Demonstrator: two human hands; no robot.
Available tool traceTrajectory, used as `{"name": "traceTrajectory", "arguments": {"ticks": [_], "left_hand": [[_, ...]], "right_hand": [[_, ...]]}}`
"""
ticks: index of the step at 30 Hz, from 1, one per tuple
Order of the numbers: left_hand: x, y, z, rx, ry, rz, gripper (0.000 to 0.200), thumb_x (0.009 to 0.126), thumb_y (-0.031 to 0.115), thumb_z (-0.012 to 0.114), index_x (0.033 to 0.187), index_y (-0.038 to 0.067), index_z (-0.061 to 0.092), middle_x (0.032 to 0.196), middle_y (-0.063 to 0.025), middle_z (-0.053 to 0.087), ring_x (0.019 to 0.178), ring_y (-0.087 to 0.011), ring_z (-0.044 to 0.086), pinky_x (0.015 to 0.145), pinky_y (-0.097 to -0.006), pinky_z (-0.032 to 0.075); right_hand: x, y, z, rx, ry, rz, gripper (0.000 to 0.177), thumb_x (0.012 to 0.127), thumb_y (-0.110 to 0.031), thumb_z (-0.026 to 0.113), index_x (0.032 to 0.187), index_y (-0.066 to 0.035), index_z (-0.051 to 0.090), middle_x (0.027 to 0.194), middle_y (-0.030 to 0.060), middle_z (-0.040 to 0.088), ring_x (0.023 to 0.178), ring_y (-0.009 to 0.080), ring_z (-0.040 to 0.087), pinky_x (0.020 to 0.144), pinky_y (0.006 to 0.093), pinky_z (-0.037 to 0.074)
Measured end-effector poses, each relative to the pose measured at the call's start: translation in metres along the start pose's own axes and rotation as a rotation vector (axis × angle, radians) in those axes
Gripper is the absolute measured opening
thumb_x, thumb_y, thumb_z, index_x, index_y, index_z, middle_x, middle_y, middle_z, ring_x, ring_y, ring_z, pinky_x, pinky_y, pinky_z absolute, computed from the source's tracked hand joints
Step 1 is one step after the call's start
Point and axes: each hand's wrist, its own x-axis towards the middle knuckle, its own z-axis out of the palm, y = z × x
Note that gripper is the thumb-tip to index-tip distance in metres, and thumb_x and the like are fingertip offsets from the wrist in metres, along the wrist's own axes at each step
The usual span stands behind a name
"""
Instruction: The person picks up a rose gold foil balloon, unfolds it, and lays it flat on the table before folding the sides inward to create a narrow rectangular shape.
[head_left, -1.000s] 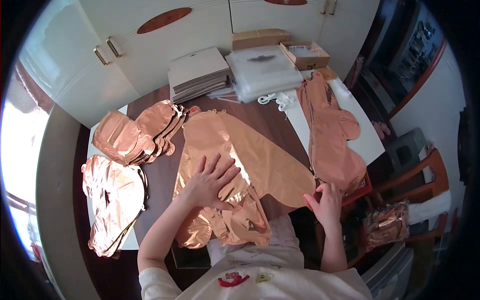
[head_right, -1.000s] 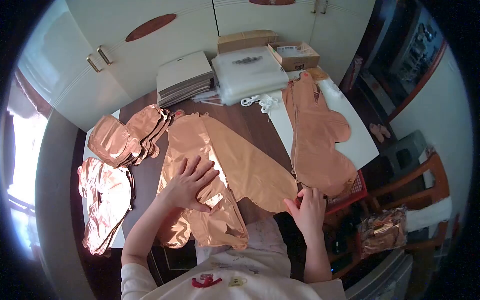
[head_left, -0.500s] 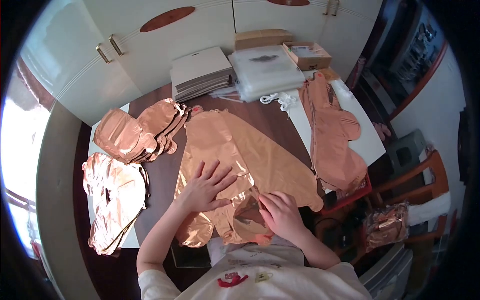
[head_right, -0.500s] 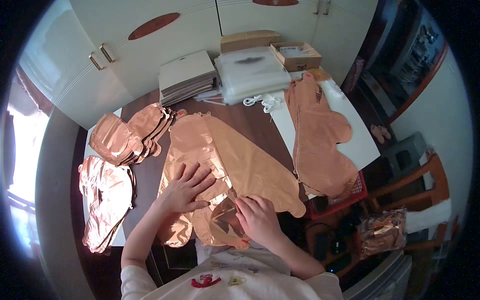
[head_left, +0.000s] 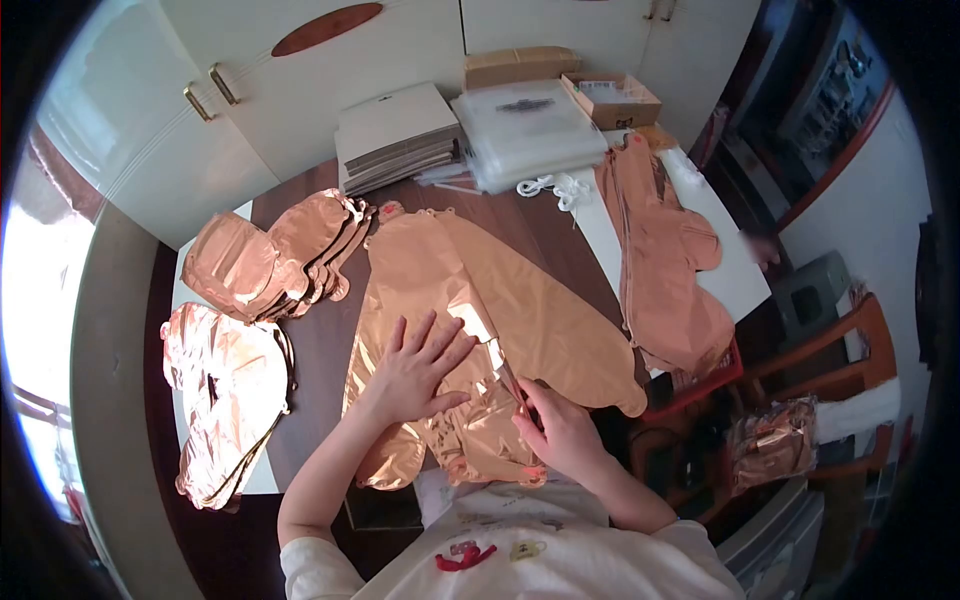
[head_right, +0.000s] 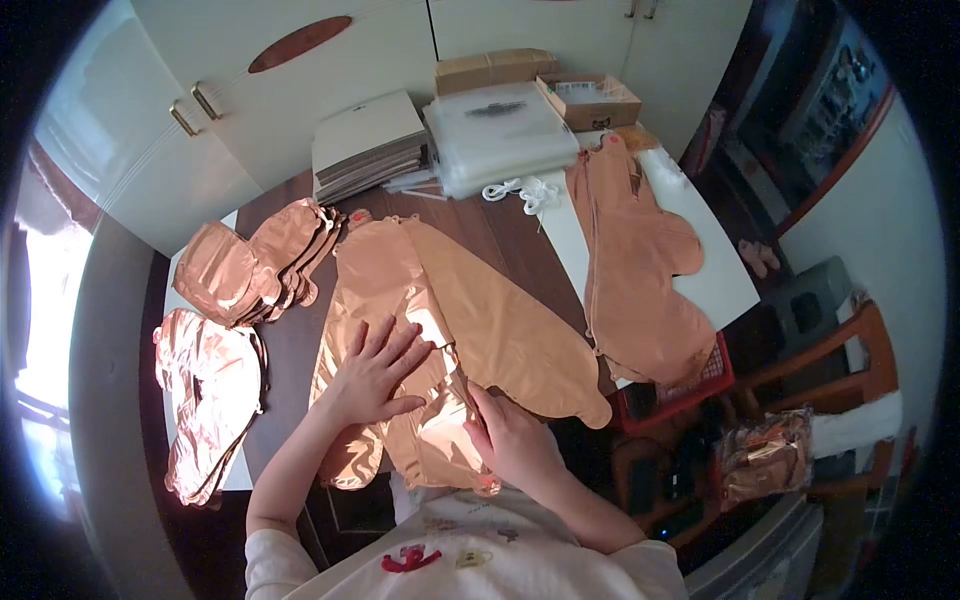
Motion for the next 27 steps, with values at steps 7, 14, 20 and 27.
{"name": "traceTrajectory", "arguments": {"ticks": [7, 14, 20, 27], "left_hand": [[0.001, 0.002, -0.002, 0.005, -0.033, -0.015, 0.077, 0.082, 0.065, 0.049, 0.143, 0.019, 0.037, 0.149, -0.0106, 0.031, 0.139, -0.0384, 0.022, 0.110, -0.0594, 0.013], [0.001, 0.002, -0.001, 0.016, 0.051, -0.001, 0.075, 0.081, 0.066, 0.050, 0.140, 0.020, 0.042, 0.145, -0.0082, 0.039, 0.134, -0.0377, 0.031, 0.104, -0.0628, 0.023], [0.000, 0.001, -0.001, 0.008, -0.012, -0.012, 0.078, 0.082, 0.066, 0.047, 0.143, 0.018, 0.038, 0.148, -0.0105, 0.033, 0.138, -0.0382, 0.024, 0.109, -0.0584, 0.014], [0.000, 0.000, 0.001, 0.005, -0.005, -0.006, 0.077, 0.083, 0.066, 0.046, 0.142, 0.018, 0.039, 0.148, -0.0106, 0.033, 0.138, -0.0386, 0.023, 0.108, -0.0587, 0.015]], "right_hand": [[-0.033, 0.013, 0.005, 0.363, -0.059, 0.199, 0.025, 0.086, -0.014, 0.065, 0.102, -0.002, 0.050, 0.077, 0.0116, 0.063, 0.062, 0.0173, 0.065, 0.054, 0.0288, 0.050], [-0.062, 0.030, 0.020, 0.940, -0.148, 0.417, 0.014, 0.092, -0.006, 0.058, 0.103, -0.002, 0.050, 0.079, 0.0009, 0.059, 0.070, 0.0066, 0.060, 0.055, 0.0216, 0.047], [-0.080, 0.036, 0.031, 1.073, -0.210, 0.486, 0.025, 0.089, -0.007, 0.064, 0.111, -0.006, 0.052, 0.086, 0.0001, 0.059, 0.069, 0.0050, 0.057, 0.058, 0.0209, 0.047], [-0.081, 0.037, 0.012, 0.624, -0.166, 0.158, 0.026, 0.084, -0.012, 0.070, 0.107, -0.006, 0.060, 0.072, -0.0010, 0.057, 0.061, 0.0045, 0.053, 0.055, 0.0206, 0.043]]}}
